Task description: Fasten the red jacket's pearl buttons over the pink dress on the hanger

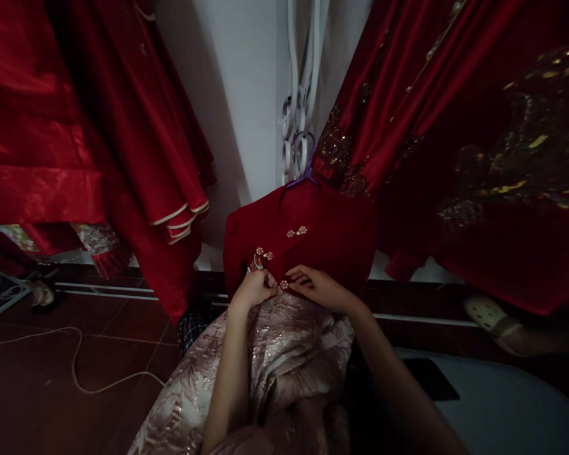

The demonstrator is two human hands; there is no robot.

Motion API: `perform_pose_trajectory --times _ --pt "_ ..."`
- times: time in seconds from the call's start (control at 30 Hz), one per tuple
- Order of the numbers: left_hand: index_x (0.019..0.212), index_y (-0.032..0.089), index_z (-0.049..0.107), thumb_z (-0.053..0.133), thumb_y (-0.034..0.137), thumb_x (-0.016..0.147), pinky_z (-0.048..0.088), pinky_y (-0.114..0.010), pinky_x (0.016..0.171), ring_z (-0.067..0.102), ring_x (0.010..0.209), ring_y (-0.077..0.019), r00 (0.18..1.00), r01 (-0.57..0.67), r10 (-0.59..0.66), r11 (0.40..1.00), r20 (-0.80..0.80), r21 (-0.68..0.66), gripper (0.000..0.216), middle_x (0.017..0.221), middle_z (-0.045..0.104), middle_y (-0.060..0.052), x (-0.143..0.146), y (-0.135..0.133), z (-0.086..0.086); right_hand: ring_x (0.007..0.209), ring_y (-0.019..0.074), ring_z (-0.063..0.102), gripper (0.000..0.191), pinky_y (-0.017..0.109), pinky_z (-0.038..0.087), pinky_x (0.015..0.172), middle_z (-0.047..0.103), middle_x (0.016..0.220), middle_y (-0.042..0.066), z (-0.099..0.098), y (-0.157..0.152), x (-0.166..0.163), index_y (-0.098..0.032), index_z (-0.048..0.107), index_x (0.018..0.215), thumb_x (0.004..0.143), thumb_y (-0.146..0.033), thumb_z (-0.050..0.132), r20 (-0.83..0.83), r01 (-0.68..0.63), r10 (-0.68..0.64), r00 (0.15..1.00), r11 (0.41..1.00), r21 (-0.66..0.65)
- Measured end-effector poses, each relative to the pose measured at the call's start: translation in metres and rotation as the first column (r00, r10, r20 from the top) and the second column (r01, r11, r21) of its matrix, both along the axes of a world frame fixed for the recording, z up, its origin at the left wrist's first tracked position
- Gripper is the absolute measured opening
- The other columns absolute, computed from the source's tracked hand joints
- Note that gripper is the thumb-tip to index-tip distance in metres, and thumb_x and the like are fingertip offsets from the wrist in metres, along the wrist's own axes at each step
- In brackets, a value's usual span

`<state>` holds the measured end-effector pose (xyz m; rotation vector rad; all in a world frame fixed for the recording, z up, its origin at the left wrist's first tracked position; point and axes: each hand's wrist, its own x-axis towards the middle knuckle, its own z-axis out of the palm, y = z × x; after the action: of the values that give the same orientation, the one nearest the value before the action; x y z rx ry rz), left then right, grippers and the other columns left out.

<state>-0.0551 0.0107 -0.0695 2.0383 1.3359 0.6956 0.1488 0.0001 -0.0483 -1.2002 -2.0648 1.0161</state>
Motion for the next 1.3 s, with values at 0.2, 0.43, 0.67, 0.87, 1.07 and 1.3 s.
perform_pose_trajectory --times 0.2,0.43,0.67,0.87,1.07,1.3 --pt "0.073 0.016 0.061 0.067 0.041 0.063 0.041 -0.022 0.062 0.058 0.069 -0.0136 0.997 -0.025 0.028 0.999 -0.076 0.042 0.027 0.077 0.066 -0.003 0.002 -0.003 0.004 0.089 0.0137 0.058 0.027 0.031 0.05 0.081 0.061 0.101 0.007 -0.015 0.006 -0.004 -0.018 0.055 0.104 0.078 -0.024 0.056 -0.052 -0.008 0.007 0.999 0.999 -0.034" --pt "0.071 0.017 0.063 0.066 0.03 0.062 0.042 -0.023 0.062 0.06 0.068 -0.0149 0.998 0.003 -0.001 0.999 -0.07 0.032 0.016 0.074 0.067 -0.003 0.005 -0.001 0.002 0.087 0.0127 0.058 0.026 0.029 0.049 0.079 0.06 0.092 0.005 -0.038 0.016 -0.006 -0.017 0.053 0.102 0.076 -0.014 0.053 -0.117 -0.019 0.013 0.993 0.999 -0.05" --pt "0.071 0.016 0.063 0.067 0.027 0.061 0.042 -0.022 0.062 0.06 0.069 -0.0146 0.999 0.026 -0.026 1.0 -0.036 0.016 0.015 0.074 0.067 -0.003 0.001 0.003 -0.005 0.086 0.0124 0.058 0.023 0.029 0.048 0.079 0.06 0.091 0.005 -0.035 0.015 -0.007 -0.017 0.054 0.099 0.076 -0.014 0.053 -0.118 -0.032 0.029 0.993 0.999 -0.027" --pt "0.069 0.016 0.061 0.066 0.029 0.062 0.041 -0.022 0.059 0.059 0.066 -0.0142 0.999 0.029 -0.027 0.999 -0.036 0.035 0.016 0.072 0.066 -0.003 0.001 0.004 -0.005 0.084 0.0118 0.058 0.022 0.028 0.048 0.078 0.06 0.091 0.005 -0.031 0.013 -0.007 -0.016 0.054 0.098 0.076 -0.018 0.055 -0.146 -0.04 0.032 0.989 0.998 -0.051" --pt "0.068 0.015 0.061 0.065 0.027 0.063 0.041 -0.022 0.059 0.059 0.066 -0.0138 1.0 0.027 -0.027 1.0 -0.015 0.01 0.014 0.072 0.066 -0.004 0.001 0.003 -0.005 0.077 0.0111 0.057 0.026 0.027 0.049 0.074 0.06 0.087 0.004 -0.034 0.014 -0.01 -0.016 0.054 0.094 0.07 -0.02 0.062 -0.171 -0.014 0.0 0.985 0.997 -0.081" --pt "0.064 0.014 0.06 0.069 0.03 0.061 0.04 -0.021 0.055 0.057 0.06 -0.0122 0.998 0.022 -0.021 1.0 0.066 -0.011 0.019 0.066 0.065 -0.003 0.0 0.003 -0.006 0.074 0.0106 0.057 0.019 0.026 0.049 0.071 0.061 0.083 0.003 -0.037 0.013 -0.019 -0.017 0.054 0.091 0.072 -0.016 0.057 -0.131 0.034 -0.035 0.991 0.999 -0.015"
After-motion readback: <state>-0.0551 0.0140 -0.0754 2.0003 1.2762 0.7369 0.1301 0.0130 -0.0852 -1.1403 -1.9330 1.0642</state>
